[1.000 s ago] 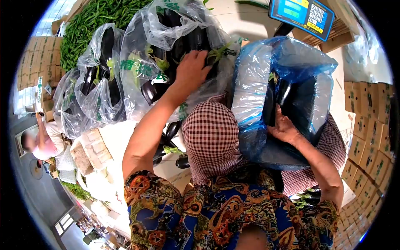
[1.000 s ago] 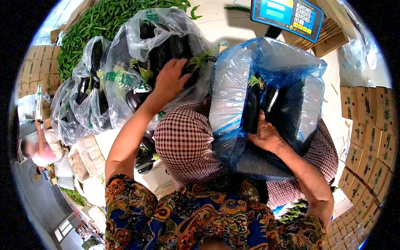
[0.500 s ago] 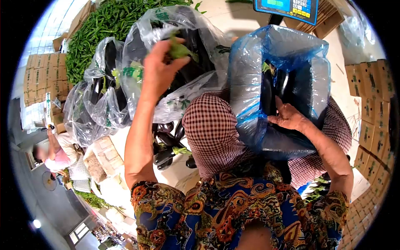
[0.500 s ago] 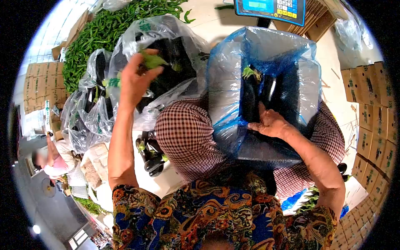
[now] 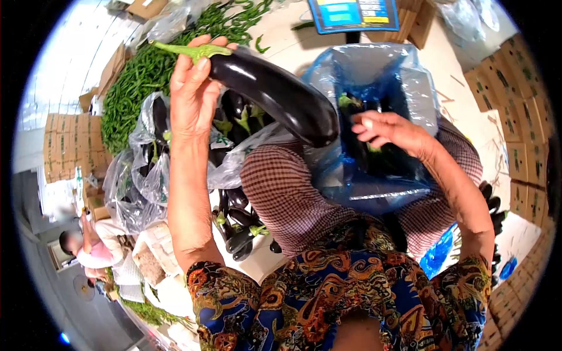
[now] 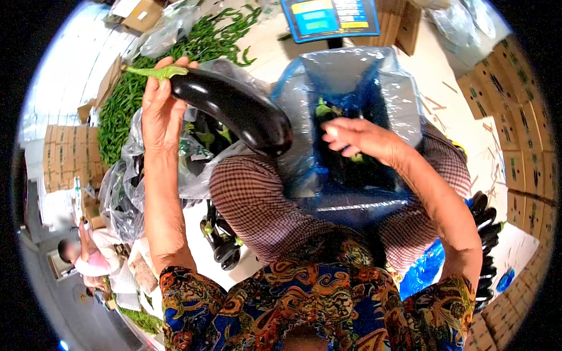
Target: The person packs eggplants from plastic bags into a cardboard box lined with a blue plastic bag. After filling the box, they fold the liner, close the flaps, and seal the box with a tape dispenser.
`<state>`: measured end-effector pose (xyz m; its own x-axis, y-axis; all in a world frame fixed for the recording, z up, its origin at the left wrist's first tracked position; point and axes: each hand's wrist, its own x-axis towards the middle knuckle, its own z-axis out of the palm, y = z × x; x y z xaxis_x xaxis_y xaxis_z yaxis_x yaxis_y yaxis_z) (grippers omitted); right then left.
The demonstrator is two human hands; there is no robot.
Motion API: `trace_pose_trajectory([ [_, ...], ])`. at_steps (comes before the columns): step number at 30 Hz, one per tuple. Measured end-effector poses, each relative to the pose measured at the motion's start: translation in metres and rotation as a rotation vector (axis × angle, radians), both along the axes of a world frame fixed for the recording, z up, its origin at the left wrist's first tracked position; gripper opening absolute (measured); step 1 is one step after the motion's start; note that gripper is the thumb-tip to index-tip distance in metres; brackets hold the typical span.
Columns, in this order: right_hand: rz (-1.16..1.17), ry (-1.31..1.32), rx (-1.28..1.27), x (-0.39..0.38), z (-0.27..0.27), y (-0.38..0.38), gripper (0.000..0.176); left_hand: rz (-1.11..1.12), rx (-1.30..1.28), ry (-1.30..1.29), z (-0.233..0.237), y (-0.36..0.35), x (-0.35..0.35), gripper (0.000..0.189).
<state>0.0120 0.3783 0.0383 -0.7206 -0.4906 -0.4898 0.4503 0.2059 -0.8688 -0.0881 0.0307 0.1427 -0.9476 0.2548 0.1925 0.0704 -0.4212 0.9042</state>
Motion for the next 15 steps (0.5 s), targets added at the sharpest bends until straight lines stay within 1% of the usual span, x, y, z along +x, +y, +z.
trace_pose_trajectory([
  [3, -0.12, -0.187, -0.607, -0.001, 0.02, -0.008, 0.074, -0.164, 0.17, -0.057, -0.016, 0.047, -0.003, 0.041],
  [4, -0.093, -0.211, -0.746, -0.002, 0.024, -0.011, 0.073, -0.211, 0.221, -0.076, -0.02, 0.062, -0.004, 0.041],
  [6, -0.115, -0.167, -0.797, 0.005, 0.031, -0.015, 0.072, -0.288, 0.234, -0.071, -0.029, 0.088, -0.011, 0.041],
  [7, -0.188, -0.244, -0.849, 0.009, 0.028, -0.014, 0.074, -0.301, 0.232, -0.075, -0.03, 0.098, -0.015, 0.041],
  [10, -0.328, -0.126, -0.83, 0.018, 0.026, -0.002, 0.073, -0.275, 0.18, -0.133, -0.026, 0.128, -0.015, 0.036],
  [11, -0.394, 0.037, -0.628, 0.027, 0.031, 0.002, 0.073, -0.281, 0.078, -0.122, -0.029, 0.135, -0.017, 0.037],
  [12, -0.439, 0.102, -0.569, 0.032, 0.036, 0.004, 0.08, -0.288, -0.023, -0.107, -0.032, 0.143, -0.02, 0.038],
  [13, -0.499, 0.207, -0.437, 0.035, 0.038, 0.006, 0.084, -0.253, -0.108, -0.167, -0.028, 0.154, -0.009, 0.034],
  [14, -0.55, 0.31, -0.3, 0.039, 0.04, 0.009, 0.087, -0.222, -0.268, -0.199, -0.035, 0.157, -0.01, 0.032],
  [15, -0.572, 0.446, -0.105, 0.041, 0.038, 0.012, 0.097, -0.275, -0.182, -0.24, -0.04, 0.165, -0.008, 0.032],
])
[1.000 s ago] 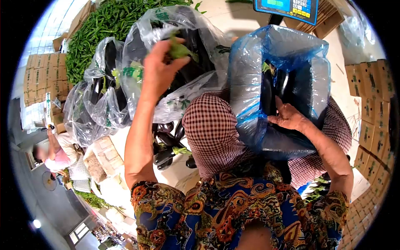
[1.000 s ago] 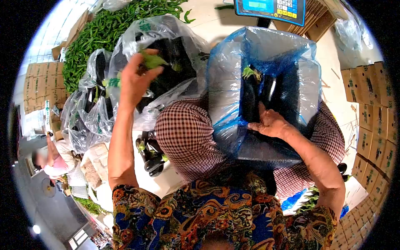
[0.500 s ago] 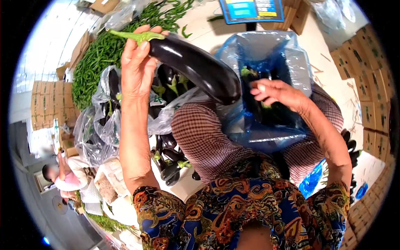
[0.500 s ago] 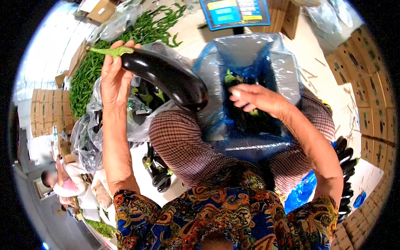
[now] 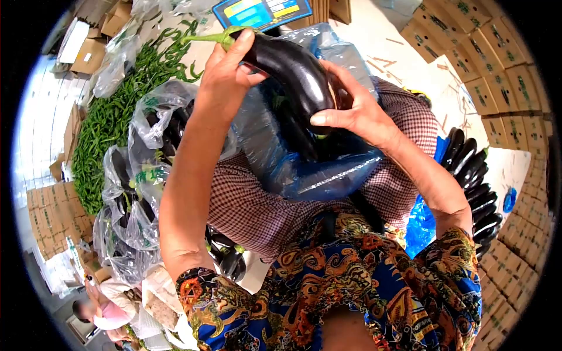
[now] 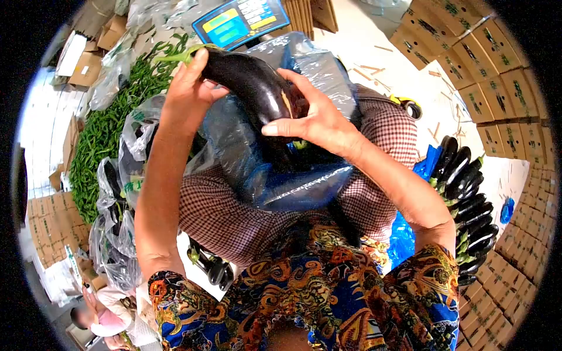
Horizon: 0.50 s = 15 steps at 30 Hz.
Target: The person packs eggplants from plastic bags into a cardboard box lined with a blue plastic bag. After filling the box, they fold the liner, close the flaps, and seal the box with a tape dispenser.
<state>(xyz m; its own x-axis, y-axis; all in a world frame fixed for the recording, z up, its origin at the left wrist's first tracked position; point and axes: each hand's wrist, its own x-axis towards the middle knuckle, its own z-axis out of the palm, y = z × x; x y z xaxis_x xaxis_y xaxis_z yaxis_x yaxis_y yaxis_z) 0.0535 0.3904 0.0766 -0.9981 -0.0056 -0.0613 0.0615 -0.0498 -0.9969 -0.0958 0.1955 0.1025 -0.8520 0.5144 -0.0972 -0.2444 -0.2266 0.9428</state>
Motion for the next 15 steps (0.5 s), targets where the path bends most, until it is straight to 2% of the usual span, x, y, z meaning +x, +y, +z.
trace_pose_trajectory([
  [1, -0.04, 0.059, 0.118, 0.003, -0.001, 0.003, 0.103, -0.039, 0.082, -0.055, -0.004, 0.007, 0.002, 0.033],
  [3, -0.031, 0.036, 0.097, 0.011, -0.002, 0.011, 0.096, -0.129, 0.258, -0.147, -0.017, 0.012, -0.007, 0.033],
  [4, -0.023, 0.025, 0.001, 0.014, 0.001, 0.014, 0.09, -0.171, 0.345, -0.194, -0.021, 0.013, -0.01, 0.033],
  [7, 0.04, -0.037, -0.284, 0.02, 0.003, 0.017, 0.074, -0.197, 0.362, -0.194, -0.022, 0.009, -0.003, 0.028],
  [8, 0.083, -0.075, -0.369, 0.018, -0.002, 0.019, 0.068, -0.099, 0.294, -0.199, -0.022, 0.012, 0.002, 0.036],
  [10, 0.165, -0.088, -0.453, 0.017, -0.012, 0.024, 0.057, -0.158, 0.277, -0.205, -0.026, 0.013, 0.001, 0.038],
  [13, 0.239, -0.153, -0.755, 0.017, -0.019, 0.028, 0.059, -0.177, 0.29, -0.229, -0.028, 0.014, 0.007, 0.041],
  [15, 0.275, -0.192, -0.74, 0.017, -0.02, 0.029, 0.065, -0.203, 0.327, -0.261, -0.025, 0.018, 0.012, 0.042],
])
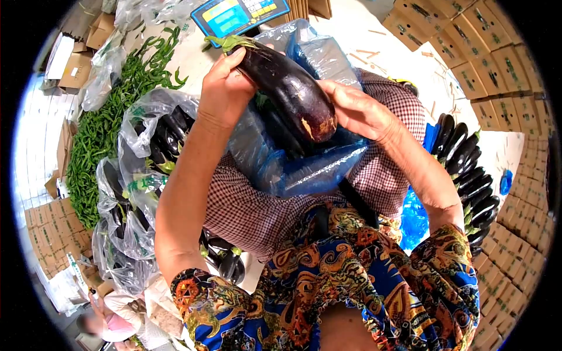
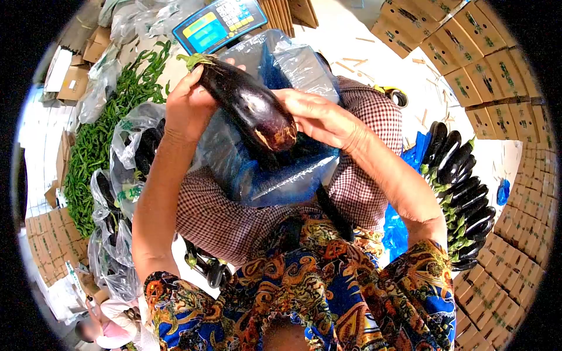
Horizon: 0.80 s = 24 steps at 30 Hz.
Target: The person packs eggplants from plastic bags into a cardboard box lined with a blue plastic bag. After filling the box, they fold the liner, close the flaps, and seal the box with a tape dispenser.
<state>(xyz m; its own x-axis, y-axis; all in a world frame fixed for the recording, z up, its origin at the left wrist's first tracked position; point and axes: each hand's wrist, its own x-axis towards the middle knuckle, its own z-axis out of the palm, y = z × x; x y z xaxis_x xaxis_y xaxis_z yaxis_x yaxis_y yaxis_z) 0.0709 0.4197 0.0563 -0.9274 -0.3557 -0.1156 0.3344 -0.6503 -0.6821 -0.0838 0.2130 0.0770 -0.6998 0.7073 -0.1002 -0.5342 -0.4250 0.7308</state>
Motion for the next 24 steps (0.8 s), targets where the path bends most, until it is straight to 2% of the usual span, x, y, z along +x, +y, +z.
trace_pose_trajectory([
  [2, 0.06, 0.035, 0.108, 0.0, 0.001, -0.002, 0.069, -0.058, 0.057, -0.038, 0.003, 0.004, 0.003, 0.042],
  [3, 0.106, 0.038, 0.069, -0.002, 0.0, -0.003, 0.072, -0.057, 0.079, -0.076, 0.006, 0.007, 0.007, 0.038],
  [5, 0.116, 0.054, 0.258, -0.003, 0.009, -0.002, 0.073, -0.056, 0.123, -0.151, 0.013, 0.01, 0.012, 0.031],
  [8, 0.032, 0.101, 0.504, -0.002, 0.012, -0.006, 0.076, 0.025, 0.004, -0.059, 0.012, 0.012, 0.013, 0.031],
  [10, 0.004, 0.132, 0.639, 0.002, 0.016, -0.006, 0.083, -0.027, -0.077, -0.002, 0.001, 0.009, 0.007, 0.03],
  [11, 0.022, 0.105, 0.578, 0.004, 0.01, -0.002, 0.081, -0.054, -0.116, 0.024, -0.006, 0.007, 0.004, 0.03],
  [12, 0.017, 0.147, 0.47, 0.005, 0.006, -0.004, 0.067, -0.058, -0.123, 0.009, -0.012, 0.005, 0.001, 0.029],
  [15, -0.052, -0.037, 0.334, 0.011, 0.015, -0.014, 0.069, -0.057, -0.148, -0.053, -0.022, 0.006, -0.001, 0.028],
  [16, 0.007, -0.137, 0.307, 0.009, 0.002, -0.007, 0.068, -0.054, -0.144, -0.047, -0.024, 0.007, -0.001, 0.028],
  [24, -0.066, -0.201, 0.221, 0.01, 0.019, -0.018, 0.07, -0.035, -0.086, -0.052, -0.025, 0.008, -0.001, 0.03],
])
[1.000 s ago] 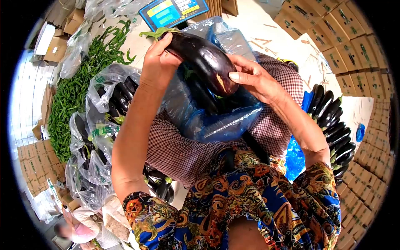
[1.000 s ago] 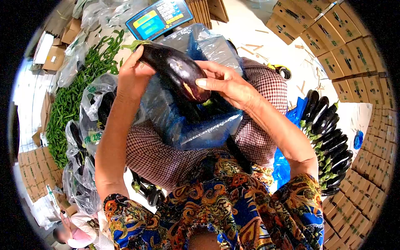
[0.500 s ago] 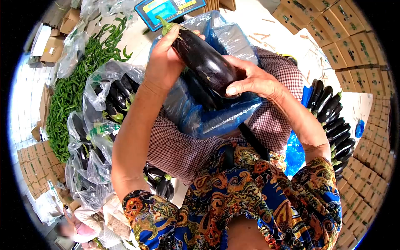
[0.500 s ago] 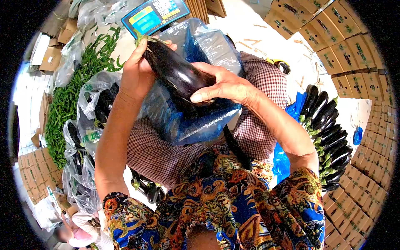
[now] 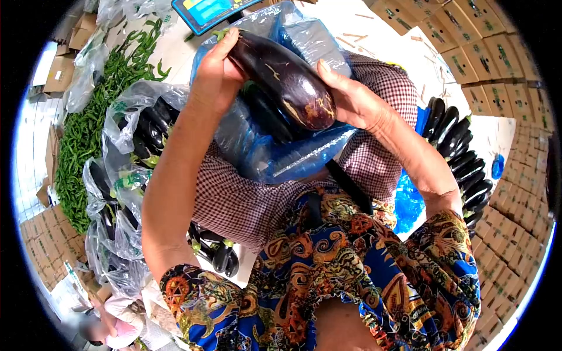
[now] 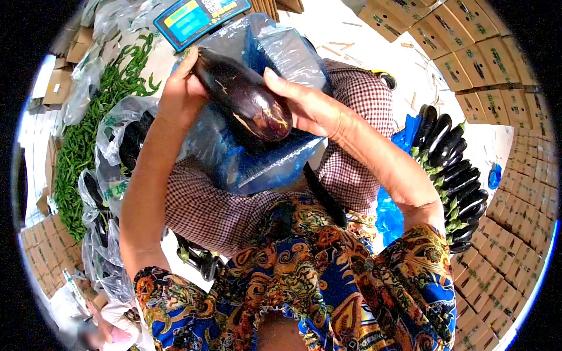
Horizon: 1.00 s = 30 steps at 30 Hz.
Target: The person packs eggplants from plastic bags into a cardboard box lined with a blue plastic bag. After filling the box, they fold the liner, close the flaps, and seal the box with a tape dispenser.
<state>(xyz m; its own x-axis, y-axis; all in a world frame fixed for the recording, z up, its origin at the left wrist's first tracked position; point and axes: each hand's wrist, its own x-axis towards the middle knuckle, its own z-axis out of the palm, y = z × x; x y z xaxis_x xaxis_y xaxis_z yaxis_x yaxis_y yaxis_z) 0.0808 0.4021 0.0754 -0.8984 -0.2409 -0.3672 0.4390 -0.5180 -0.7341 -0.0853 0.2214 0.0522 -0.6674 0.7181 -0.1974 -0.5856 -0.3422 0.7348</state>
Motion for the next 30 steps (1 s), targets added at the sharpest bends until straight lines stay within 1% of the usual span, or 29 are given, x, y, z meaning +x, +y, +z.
trace_pose_trajectory([
  [1, 0.002, 0.008, -0.084, -0.001, -0.004, 0.001, 0.068, 0.007, 0.003, 0.008, 0.002, 0.0, 0.001, 0.03],
  [4, 0.028, 0.042, -0.197, -0.002, -0.01, 0.004, 0.064, -0.003, 0.009, 0.034, 0.003, 0.001, -0.001, 0.03],
  [5, -0.007, 0.016, -0.244, -0.002, -0.011, 0.001, 0.061, 0.006, 0.02, 0.033, 0.0, 0.002, -0.001, 0.03],
  [8, -0.019, 0.049, -0.351, -0.002, -0.02, -0.002, 0.06, 0.038, 0.047, 0.019, -0.003, 0.004, -0.002, 0.028],
  [9, -0.018, 0.09, -0.407, -0.002, -0.015, -0.004, 0.06, 0.05, 0.053, 0.006, -0.001, 0.004, -0.003, 0.027],
  [13, 0.006, 0.155, -0.426, -0.003, -0.017, -0.007, 0.062, 0.072, 0.114, -0.002, 0.0, 0.005, -0.004, 0.024],
  [16, 0.106, 0.116, -0.488, -0.005, -0.014, -0.002, 0.069, 0.05, 0.056, 0.06, 0.006, 0.002, -0.001, 0.031],
  [18, -0.002, 0.24, -0.027, -0.004, -0.014, -0.012, 0.077, 0.087, -0.048, 0.087, 0.014, -0.001, 0.004, 0.032],
  [19, 0.019, 0.287, 0.129, -0.005, -0.007, -0.016, 0.084, 0.1, -0.102, 0.099, 0.018, -0.002, 0.006, 0.033],
  [20, 0.016, 0.304, 0.285, -0.005, -0.002, -0.017, 0.087, 0.101, -0.129, 0.111, 0.024, -0.002, 0.01, 0.033],
  [22, 0.039, 0.322, 0.383, -0.006, 0.007, -0.018, 0.093, 0.106, -0.184, 0.131, 0.033, -0.004, 0.015, 0.035],
  [23, 0.055, 0.338, 0.388, -0.006, 0.008, -0.018, 0.097, 0.068, -0.121, 0.204, 0.035, -0.007, 0.016, 0.037],
  [25, 0.084, 0.377, 0.397, -0.008, 0.01, -0.017, 0.104, 0.083, 0.009, 0.137, 0.041, -0.011, 0.015, 0.036],
  [26, 0.056, 0.337, 0.347, -0.008, 0.01, -0.016, 0.11, 0.089, 0.073, 0.106, 0.043, -0.012, 0.014, 0.036],
  [28, 0.039, 0.363, 0.296, -0.009, 0.012, -0.015, 0.11, 0.118, 0.107, 0.092, 0.043, -0.017, 0.007, 0.039],
  [30, 0.029, 0.326, 0.195, -0.008, 0.01, -0.019, 0.11, 0.154, 0.139, 0.063, 0.04, -0.019, 0.002, 0.04],
])
